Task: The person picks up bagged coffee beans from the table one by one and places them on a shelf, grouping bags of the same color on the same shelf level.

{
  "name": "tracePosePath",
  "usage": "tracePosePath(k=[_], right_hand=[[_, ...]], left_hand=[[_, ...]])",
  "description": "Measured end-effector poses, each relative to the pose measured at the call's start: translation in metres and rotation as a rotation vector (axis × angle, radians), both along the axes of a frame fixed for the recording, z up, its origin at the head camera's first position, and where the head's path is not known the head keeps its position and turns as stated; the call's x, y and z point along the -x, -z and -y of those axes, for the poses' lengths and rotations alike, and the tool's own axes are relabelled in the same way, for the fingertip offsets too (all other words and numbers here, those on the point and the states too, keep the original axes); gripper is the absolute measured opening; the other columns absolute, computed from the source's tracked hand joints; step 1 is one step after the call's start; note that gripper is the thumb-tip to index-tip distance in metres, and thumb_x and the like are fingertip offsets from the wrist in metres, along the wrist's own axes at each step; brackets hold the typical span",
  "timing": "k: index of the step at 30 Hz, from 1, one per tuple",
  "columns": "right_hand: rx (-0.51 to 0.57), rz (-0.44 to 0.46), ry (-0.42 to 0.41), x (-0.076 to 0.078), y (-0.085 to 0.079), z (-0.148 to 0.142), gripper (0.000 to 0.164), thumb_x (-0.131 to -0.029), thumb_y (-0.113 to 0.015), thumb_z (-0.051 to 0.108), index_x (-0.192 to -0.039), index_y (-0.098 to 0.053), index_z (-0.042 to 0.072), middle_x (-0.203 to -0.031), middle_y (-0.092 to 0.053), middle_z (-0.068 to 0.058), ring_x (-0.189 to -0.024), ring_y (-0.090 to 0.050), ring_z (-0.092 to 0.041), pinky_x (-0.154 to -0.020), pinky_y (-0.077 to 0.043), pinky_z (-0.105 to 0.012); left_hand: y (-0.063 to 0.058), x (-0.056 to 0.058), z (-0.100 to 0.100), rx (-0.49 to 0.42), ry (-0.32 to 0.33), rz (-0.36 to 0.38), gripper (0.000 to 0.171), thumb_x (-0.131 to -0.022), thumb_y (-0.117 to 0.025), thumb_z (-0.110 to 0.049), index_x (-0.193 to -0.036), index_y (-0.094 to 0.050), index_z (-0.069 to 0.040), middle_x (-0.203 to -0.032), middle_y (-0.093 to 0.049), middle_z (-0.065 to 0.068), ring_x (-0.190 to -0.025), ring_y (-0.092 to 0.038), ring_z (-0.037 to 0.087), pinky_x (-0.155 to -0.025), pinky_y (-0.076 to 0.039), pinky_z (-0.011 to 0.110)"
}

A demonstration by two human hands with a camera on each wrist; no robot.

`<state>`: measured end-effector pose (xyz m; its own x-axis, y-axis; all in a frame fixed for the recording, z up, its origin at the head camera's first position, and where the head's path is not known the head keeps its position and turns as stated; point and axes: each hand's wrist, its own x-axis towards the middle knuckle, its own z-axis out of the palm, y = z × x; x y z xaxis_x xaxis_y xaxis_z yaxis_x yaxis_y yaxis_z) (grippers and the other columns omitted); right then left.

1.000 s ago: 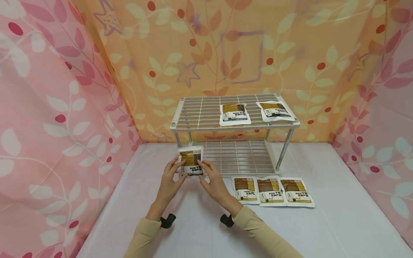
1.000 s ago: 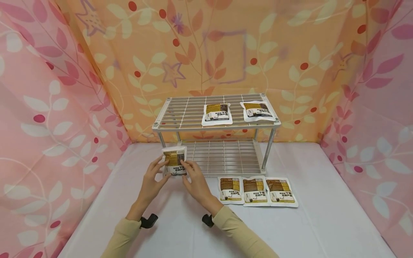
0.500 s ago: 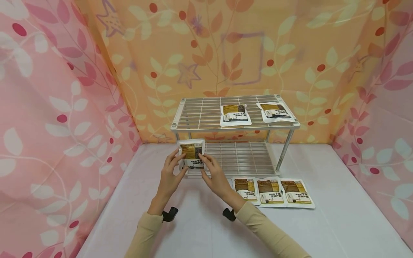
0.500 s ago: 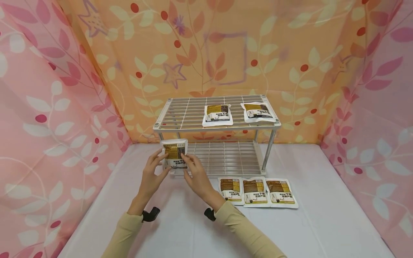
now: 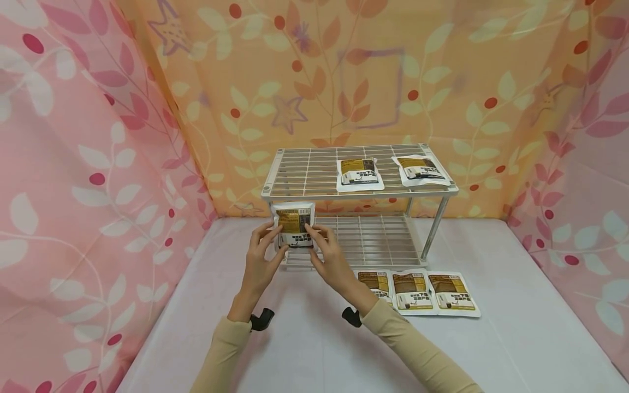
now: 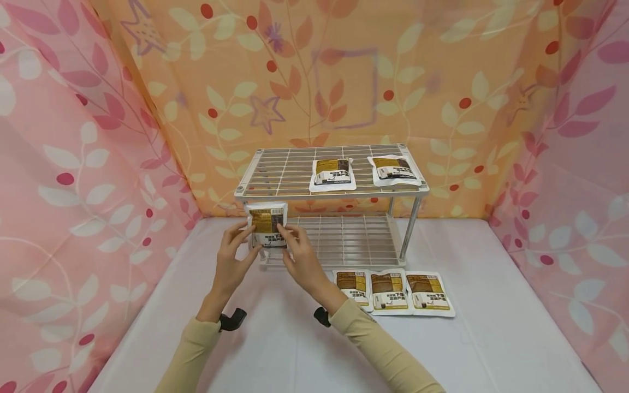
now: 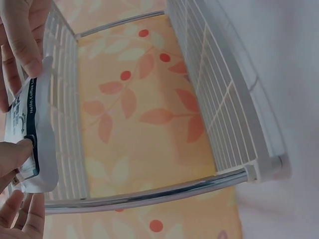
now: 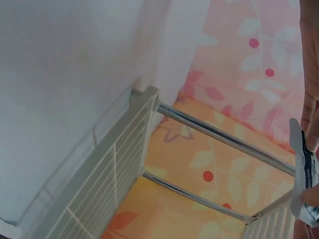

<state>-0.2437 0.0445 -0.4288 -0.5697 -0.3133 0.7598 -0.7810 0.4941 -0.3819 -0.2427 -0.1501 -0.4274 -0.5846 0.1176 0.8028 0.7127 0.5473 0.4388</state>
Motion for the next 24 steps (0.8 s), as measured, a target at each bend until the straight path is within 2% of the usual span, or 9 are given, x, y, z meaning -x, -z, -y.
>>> tracePosePath(k=[4, 9, 12, 17, 24], right_hand=[[0.009, -0.030, 0.004, 0.001, -0.006, -0.001, 0.064, -0.080, -0.065, -0.005, -0.139, -0.041, 0.006, -0.129, -0.037, -0.015, -0.103, -0.050, -0.023, -0.068, -0.050, -0.026], [0.023, -0.076, -0.007, 0.002, -0.015, -0.002, 0.064, -0.079, -0.067, -0.006, -0.137, -0.042, 0.001, -0.129, -0.036, -0.018, -0.105, -0.050, -0.027, -0.075, -0.053, -0.029], [0.019, -0.098, -0.013, 0.002, -0.021, -0.003, 0.065, -0.078, -0.068, -0.007, -0.137, -0.042, 0.000, -0.128, -0.036, -0.019, -0.105, -0.050, -0.027, -0.077, -0.053, -0.029], [0.010, -0.120, -0.028, 0.005, -0.029, -0.005, 0.063, -0.078, -0.068, -0.006, -0.136, -0.043, -0.002, -0.130, -0.037, -0.019, -0.107, -0.051, -0.027, -0.084, -0.051, -0.031], [-0.011, -0.177, -0.043, 0.008, -0.039, -0.008, 0.062, -0.077, -0.069, -0.006, -0.134, -0.044, -0.005, -0.133, -0.037, -0.022, -0.108, -0.050, -0.027, -0.087, -0.050, -0.032]], left_hand=[[-0.005, 0.001, -0.002, -0.005, -0.005, -0.011, 0.052, -0.076, -0.074, -0.002, -0.125, -0.057, -0.005, -0.132, -0.046, 0.015, -0.106, -0.050, 0.026, -0.084, -0.047, 0.027], [-0.011, 0.004, -0.005, -0.014, 0.000, -0.042, 0.051, -0.077, -0.072, 0.000, -0.126, -0.057, -0.004, -0.130, -0.047, 0.015, -0.113, -0.049, 0.028, -0.088, -0.049, 0.034], [-0.015, 0.005, -0.007, -0.021, 0.010, -0.063, 0.052, -0.077, -0.072, 0.000, -0.126, -0.056, -0.003, -0.129, -0.049, 0.015, -0.117, -0.048, 0.028, -0.093, -0.048, 0.034], [-0.022, 0.005, -0.009, -0.038, 0.031, -0.081, 0.053, -0.076, -0.072, 0.004, -0.126, -0.056, 0.000, -0.127, -0.050, 0.017, -0.116, -0.049, 0.031, -0.093, -0.047, 0.028], [-0.031, 0.004, -0.010, 0.001, 0.031, -0.075, 0.058, -0.075, -0.073, 0.004, -0.129, -0.053, -0.001, -0.133, -0.045, 0.017, -0.122, -0.044, 0.031, -0.095, -0.045, 0.030]])
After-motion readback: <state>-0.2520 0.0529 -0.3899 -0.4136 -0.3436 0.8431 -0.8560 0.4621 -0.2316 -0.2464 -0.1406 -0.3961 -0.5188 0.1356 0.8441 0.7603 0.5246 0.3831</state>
